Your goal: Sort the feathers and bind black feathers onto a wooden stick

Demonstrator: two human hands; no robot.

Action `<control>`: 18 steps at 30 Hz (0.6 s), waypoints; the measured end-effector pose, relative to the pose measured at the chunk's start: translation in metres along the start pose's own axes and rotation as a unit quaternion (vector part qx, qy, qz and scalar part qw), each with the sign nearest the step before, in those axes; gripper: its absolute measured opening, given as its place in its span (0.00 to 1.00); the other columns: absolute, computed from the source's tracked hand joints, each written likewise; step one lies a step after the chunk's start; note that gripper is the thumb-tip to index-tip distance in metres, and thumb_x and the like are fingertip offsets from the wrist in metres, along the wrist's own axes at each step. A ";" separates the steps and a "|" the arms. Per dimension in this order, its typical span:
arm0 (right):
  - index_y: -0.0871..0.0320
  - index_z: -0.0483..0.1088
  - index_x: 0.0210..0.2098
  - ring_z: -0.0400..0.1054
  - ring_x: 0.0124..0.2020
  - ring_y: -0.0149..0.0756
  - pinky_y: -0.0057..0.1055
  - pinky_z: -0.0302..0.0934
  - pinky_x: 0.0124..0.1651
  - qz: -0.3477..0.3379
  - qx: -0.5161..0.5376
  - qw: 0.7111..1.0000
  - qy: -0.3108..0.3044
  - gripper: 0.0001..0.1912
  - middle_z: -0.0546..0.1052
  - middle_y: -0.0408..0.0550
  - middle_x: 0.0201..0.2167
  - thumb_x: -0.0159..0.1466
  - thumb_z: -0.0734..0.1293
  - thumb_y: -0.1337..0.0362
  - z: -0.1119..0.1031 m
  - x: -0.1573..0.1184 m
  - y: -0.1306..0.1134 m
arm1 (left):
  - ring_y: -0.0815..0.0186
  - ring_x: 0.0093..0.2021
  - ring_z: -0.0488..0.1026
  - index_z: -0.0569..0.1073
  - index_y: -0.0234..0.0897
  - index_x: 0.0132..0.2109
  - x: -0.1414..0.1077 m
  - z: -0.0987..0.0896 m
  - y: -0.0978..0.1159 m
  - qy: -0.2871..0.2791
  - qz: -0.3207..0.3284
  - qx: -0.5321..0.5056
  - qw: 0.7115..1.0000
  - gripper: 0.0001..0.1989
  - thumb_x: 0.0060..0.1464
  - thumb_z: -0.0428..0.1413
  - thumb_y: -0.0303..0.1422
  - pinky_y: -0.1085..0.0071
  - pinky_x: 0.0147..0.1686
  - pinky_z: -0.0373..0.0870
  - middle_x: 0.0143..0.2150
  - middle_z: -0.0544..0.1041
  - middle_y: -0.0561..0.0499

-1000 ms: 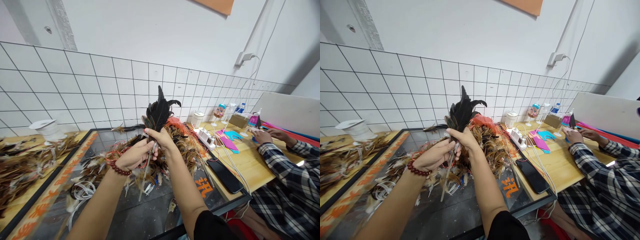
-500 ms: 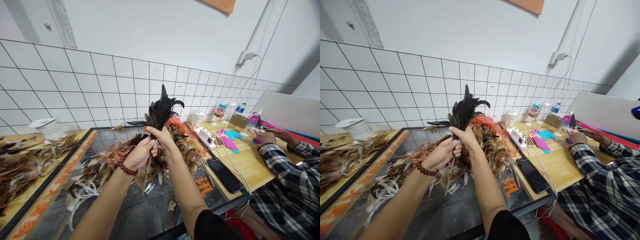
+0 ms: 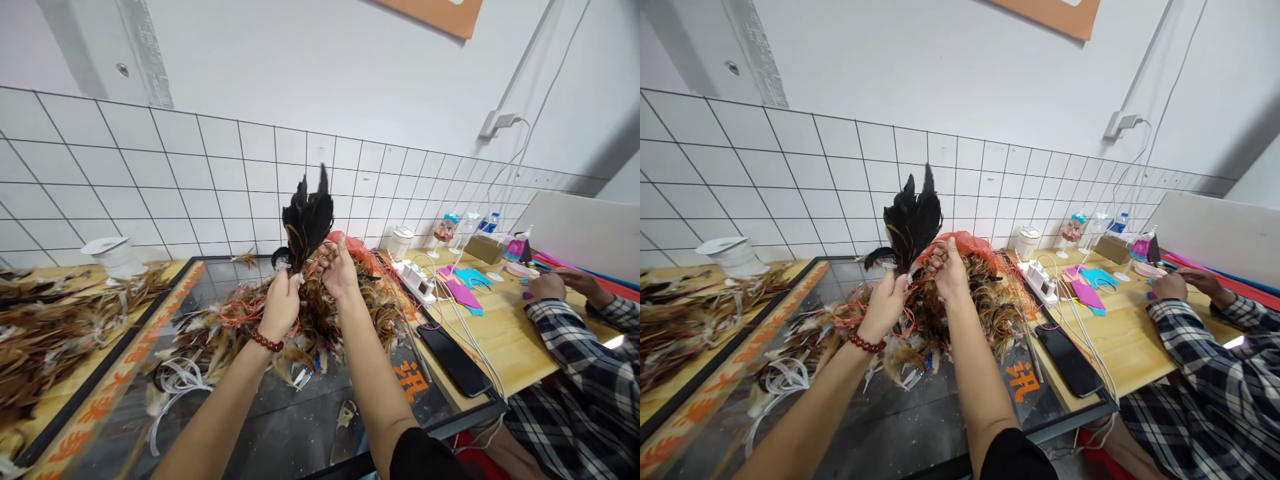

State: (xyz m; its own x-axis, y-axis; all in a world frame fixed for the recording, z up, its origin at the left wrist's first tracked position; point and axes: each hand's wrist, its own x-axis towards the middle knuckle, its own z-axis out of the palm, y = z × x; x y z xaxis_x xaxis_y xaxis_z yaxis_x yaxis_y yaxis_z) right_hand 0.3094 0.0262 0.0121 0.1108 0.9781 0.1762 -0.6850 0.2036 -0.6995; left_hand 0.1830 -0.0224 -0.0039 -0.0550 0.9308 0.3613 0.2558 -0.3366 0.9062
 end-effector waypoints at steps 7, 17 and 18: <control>0.56 0.65 0.32 0.55 0.24 0.24 0.22 0.54 0.27 -0.230 -0.141 0.961 0.064 0.17 0.64 0.36 0.24 0.47 0.74 0.62 -0.010 -0.003 -0.013 | 0.50 0.39 0.73 0.67 0.34 0.42 0.008 -0.019 -0.001 0.062 0.105 0.422 0.898 0.09 0.62 0.43 0.26 0.61 0.35 0.63 0.37 0.75 0.37; 0.57 0.75 0.31 0.64 0.29 0.31 0.28 0.59 0.36 -0.340 -0.481 0.803 -0.091 0.10 0.72 0.43 0.26 0.64 0.65 0.60 -0.007 -0.028 -0.035 | 0.56 0.34 0.72 0.66 0.38 0.37 0.003 -0.020 0.008 -0.086 0.071 0.368 0.923 0.06 0.62 0.47 0.27 0.66 0.31 0.59 0.32 0.73 0.45; 0.57 0.73 0.27 0.63 0.28 0.31 0.28 0.59 0.35 -0.330 -0.477 0.814 -0.036 0.13 0.71 0.43 0.24 0.64 0.65 0.58 -0.009 -0.026 -0.034 | 0.57 0.32 0.70 0.65 0.39 0.34 0.002 -0.021 0.009 -0.103 0.071 0.314 0.941 0.06 0.61 0.48 0.27 0.67 0.31 0.57 0.30 0.71 0.47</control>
State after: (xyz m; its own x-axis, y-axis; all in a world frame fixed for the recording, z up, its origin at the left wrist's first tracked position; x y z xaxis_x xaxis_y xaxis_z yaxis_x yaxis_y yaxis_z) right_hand 0.3364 -0.0060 0.0256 0.1625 0.6437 0.7479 0.3816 0.6580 -0.6492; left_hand 0.1651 -0.0264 0.0099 0.1948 0.9121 0.3606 0.7705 -0.3698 0.5192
